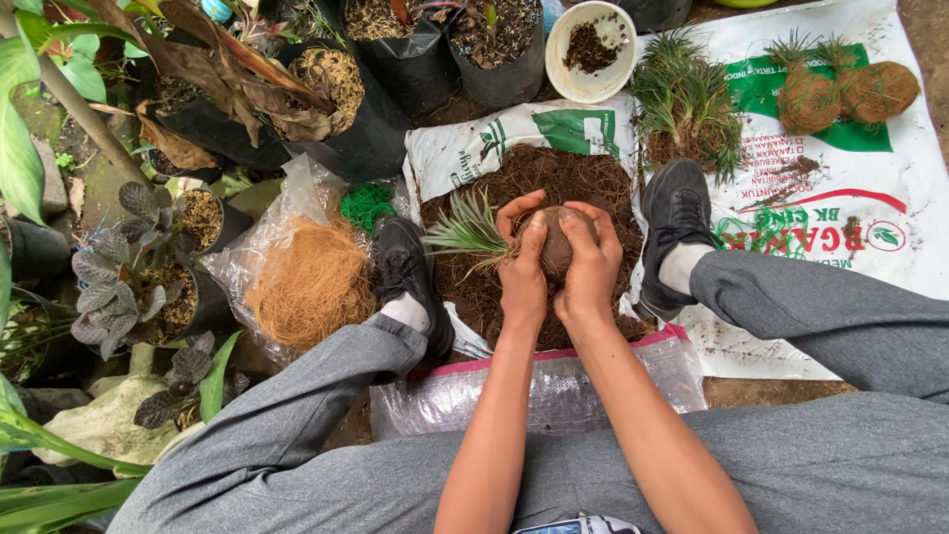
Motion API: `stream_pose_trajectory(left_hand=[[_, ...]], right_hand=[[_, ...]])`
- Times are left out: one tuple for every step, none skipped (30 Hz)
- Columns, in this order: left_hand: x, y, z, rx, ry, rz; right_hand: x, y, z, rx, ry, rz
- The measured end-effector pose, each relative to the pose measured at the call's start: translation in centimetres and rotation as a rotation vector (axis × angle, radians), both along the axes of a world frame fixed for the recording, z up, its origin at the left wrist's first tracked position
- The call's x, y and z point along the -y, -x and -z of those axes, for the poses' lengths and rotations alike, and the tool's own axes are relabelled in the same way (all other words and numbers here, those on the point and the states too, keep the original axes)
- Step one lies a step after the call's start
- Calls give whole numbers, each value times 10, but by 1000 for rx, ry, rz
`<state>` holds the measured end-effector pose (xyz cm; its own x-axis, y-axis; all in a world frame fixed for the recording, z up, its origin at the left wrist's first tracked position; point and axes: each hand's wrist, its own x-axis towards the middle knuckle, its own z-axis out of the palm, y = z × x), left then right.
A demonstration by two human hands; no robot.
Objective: The person sits on the ground and wraps a small plant with a fibrous material, then secures it with green string. The person handles the plant, fibrous material, and string by hand.
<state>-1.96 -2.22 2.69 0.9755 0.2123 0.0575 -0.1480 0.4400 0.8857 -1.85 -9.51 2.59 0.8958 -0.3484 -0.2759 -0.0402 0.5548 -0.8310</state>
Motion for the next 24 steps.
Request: stream_pose_trajectory(left_hand=[[0,-1,-1,-78,75,-22],[1,-3,-1,-153,153,-42],[2,-4,-2,-232,231,-63],[2,-5,-2,-238,273,-65],[2,-6,-3,-242,313,-70],[1,-7,-3,-245,353,-73],[1,-6,-2,-249,333,-101],[0,-6,-1,-253,314,-129],[0,-6,0,-257,295,-154],[0,-5,2,-252,227,-170],[0,-5,4,-248,157,-187],[0,-3,6,-245,86,-204],[0,-4,8,-227,103,-184],[0,-5,9,-209,122,-165],[1,-4,11,-193,141,-149],[1,-4,11,-171,169,-139],[-1,-5,11,-146,198,-128],[-2,-5,11,-125,225,-116],[-5,-5,9,-102,224,-100],[-10,-5,7,-75,222,-84],[-15,-6,4,-47,219,-67],[-20,-6,1,-18,209,-49],[-26,-5,-2,13,201,-31],[-29,-5,-6,44,192,-15]], right_hand=[[-3,0,-2,39,-17,17],[-5,-1,-4,83,-31,33],[-6,-1,-6,122,-45,49],[-6,-1,-8,139,-35,34],[-6,-1,-10,156,-28,17],[-7,-2,-12,174,-22,1],[-9,-1,-13,155,117,-15],[-10,1,-14,135,257,-30],[-12,2,-14,115,399,-43],[-13,3,-14,101,414,-45],[-15,5,-14,87,430,-48],[-17,7,-14,72,444,-52],[-17,9,-14,83,435,-35],[-17,10,-14,94,429,-19],[-16,12,-14,103,423,-7],[-14,12,-15,139,415,-24],[-12,12,-16,178,408,-41],[-10,13,-18,213,400,-57],[-7,12,-19,234,263,-93],[-5,10,-21,258,125,-126],[-3,7,-24,281,-13,-160],[0,6,-26,206,-88,-198],[3,4,-28,130,-160,-237],[6,2,-31,54,-231,-276]])
